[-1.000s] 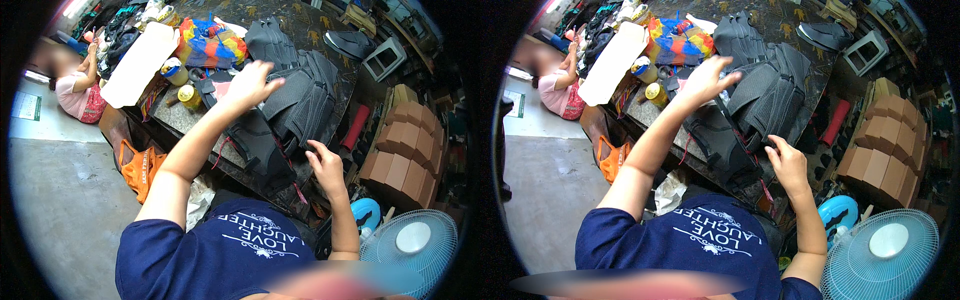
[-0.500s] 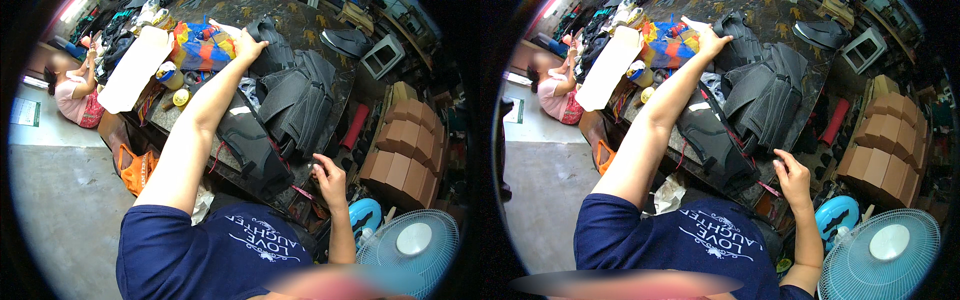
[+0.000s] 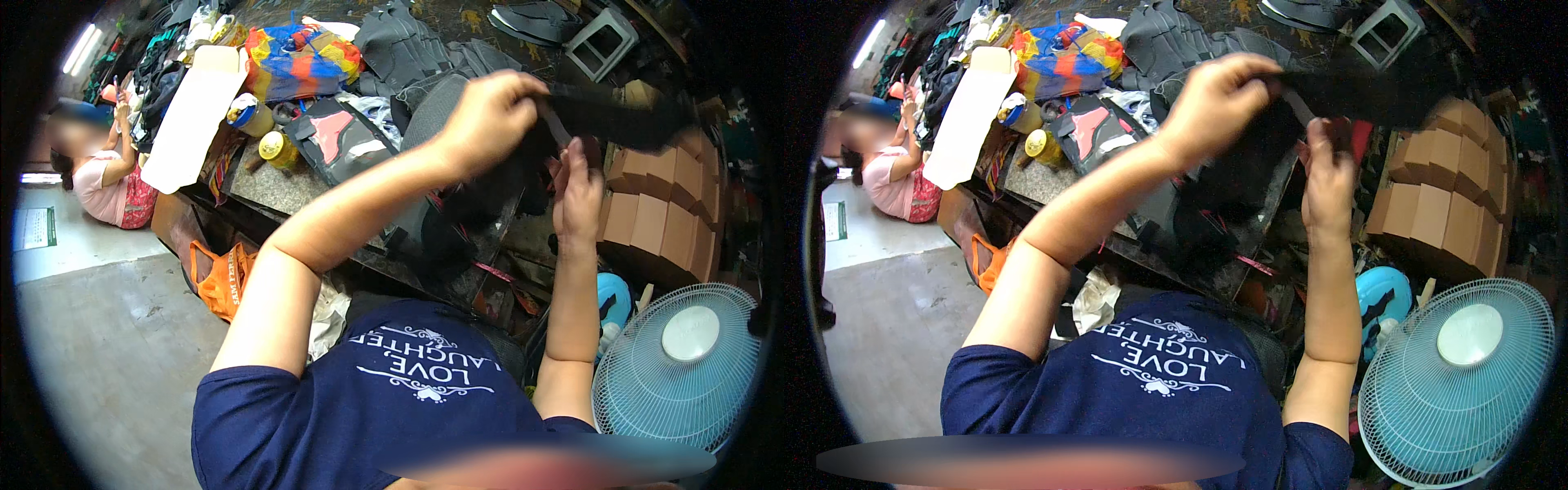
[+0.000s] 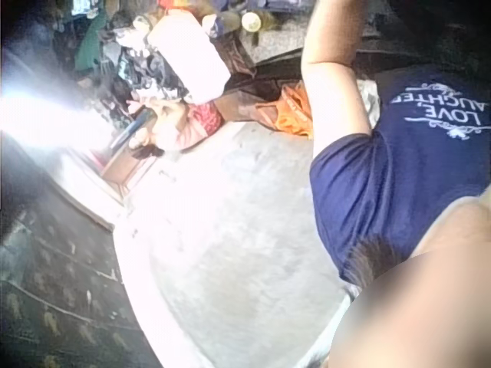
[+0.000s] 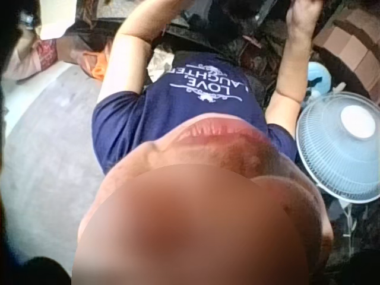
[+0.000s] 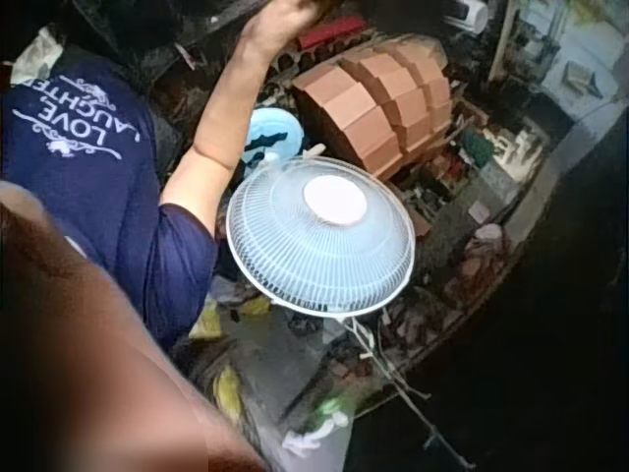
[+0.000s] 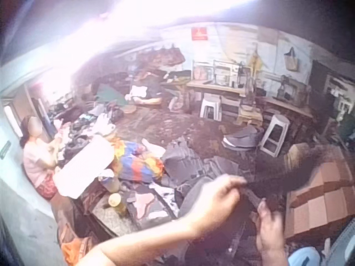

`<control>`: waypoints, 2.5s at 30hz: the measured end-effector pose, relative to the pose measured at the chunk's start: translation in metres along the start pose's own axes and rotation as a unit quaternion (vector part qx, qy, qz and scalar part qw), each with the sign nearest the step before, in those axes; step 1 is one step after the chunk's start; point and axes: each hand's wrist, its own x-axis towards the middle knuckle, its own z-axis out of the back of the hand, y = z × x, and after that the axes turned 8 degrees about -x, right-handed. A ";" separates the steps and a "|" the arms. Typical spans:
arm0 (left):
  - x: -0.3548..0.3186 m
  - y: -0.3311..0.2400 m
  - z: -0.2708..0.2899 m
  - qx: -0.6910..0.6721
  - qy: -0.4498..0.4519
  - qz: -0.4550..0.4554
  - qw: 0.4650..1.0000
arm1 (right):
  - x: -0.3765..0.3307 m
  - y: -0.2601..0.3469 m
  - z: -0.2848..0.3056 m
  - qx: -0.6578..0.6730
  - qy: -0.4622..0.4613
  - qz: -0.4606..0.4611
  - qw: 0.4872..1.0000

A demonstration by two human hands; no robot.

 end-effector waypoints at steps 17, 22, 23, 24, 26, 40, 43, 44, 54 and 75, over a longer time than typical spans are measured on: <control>-0.046 0.023 -0.077 -0.357 0.141 0.448 0.807 | -0.019 -0.060 0.088 0.218 0.027 -0.196 0.955; -0.024 0.040 -0.075 -0.288 0.294 0.401 0.819 | -0.019 -0.053 0.121 0.221 0.033 -0.147 0.963; -0.018 0.047 -0.072 -0.285 0.344 0.359 0.819 | -0.019 -0.051 0.129 0.218 0.001 -0.141 0.966; -0.005 0.057 -0.071 0.013 0.329 0.149 0.932 | -0.021 -0.048 0.136 0.189 -0.027 -0.117 0.974; 0.021 0.082 -0.055 0.366 0.342 -0.134 0.855 | -0.027 -0.044 0.146 0.156 -0.053 -0.074 0.983; 0.065 0.100 -0.006 0.383 0.139 -0.220 0.886 | -0.045 -0.024 0.140 0.128 -0.059 -0.044 0.989; 0.081 0.060 0.011 0.285 -0.105 -0.183 0.935 | -0.041 -0.004 0.128 0.113 -0.100 0.011 0.989; 0.084 0.046 0.031 0.065 -0.039 -0.065 0.995 | -0.041 0.006 0.124 0.133 -0.083 0.013 0.988; -0.024 -0.004 0.001 -0.298 -0.011 0.319 0.899 | -0.011 0.033 0.021 0.082 0.084 0.106 0.987; -0.077 -0.080 0.063 -0.282 -0.154 0.007 0.947 | -0.068 0.000 -0.034 0.109 0.320 -0.062 0.939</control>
